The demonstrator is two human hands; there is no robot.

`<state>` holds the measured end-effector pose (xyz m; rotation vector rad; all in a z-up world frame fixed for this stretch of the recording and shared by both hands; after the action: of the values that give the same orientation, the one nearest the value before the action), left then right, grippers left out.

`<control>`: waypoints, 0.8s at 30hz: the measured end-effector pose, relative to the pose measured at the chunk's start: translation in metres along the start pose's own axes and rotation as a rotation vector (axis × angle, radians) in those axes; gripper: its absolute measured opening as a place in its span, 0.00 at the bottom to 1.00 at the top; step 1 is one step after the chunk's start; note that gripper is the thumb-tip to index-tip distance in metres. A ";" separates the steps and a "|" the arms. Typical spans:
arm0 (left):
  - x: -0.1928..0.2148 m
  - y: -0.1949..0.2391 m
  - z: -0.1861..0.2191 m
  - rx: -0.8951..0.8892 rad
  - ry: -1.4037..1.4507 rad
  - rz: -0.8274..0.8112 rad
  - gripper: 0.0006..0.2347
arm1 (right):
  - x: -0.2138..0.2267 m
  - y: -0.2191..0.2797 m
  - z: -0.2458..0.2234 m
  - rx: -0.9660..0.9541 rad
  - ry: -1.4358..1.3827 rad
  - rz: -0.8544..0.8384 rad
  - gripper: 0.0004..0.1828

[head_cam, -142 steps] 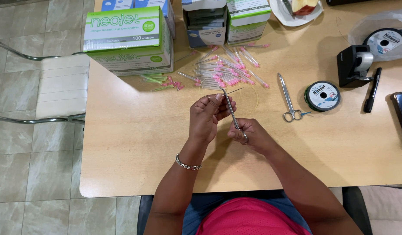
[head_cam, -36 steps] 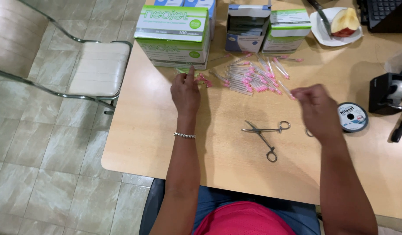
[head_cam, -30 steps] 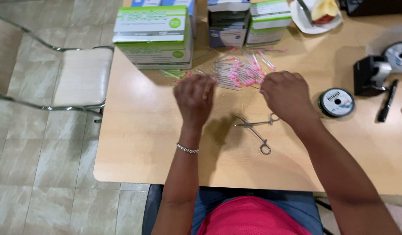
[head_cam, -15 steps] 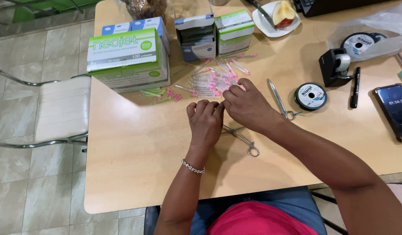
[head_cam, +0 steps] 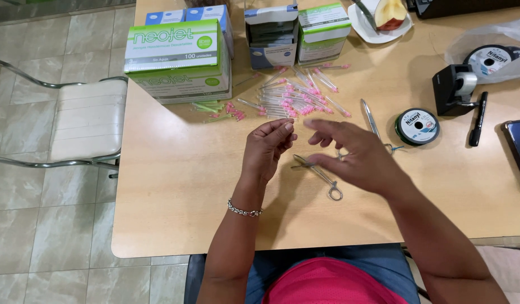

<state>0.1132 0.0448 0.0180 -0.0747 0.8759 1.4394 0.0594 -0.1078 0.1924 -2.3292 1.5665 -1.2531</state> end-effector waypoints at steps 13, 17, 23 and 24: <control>-0.016 0.014 -0.001 0.035 0.051 -0.098 0.12 | 0.001 -0.003 0.039 -0.209 -0.066 0.133 0.13; -0.018 0.014 0.001 0.037 0.045 -0.107 0.12 | -0.001 -0.012 0.039 -0.145 -0.014 0.088 0.05; -0.002 0.000 0.001 0.046 0.137 -0.073 0.12 | 0.018 0.005 0.062 -0.090 -0.106 0.154 0.04; 0.000 -0.002 0.002 0.045 0.138 -0.064 0.11 | 0.023 0.014 0.076 -0.154 -0.195 0.202 0.04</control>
<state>0.1156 0.0453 0.0184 -0.1678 1.0098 1.3662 0.1023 -0.1603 0.1487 -2.2283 1.8306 -0.8634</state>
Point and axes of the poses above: each hand's wrist, its own y-axis away from the middle knuckle, its own x-axis out of the back of the hand, z = x × y, the point moved 10 cm from there along -y, towards the middle knuckle, and after that the axes turned 15 degrees about x, right-handed, at the moved point
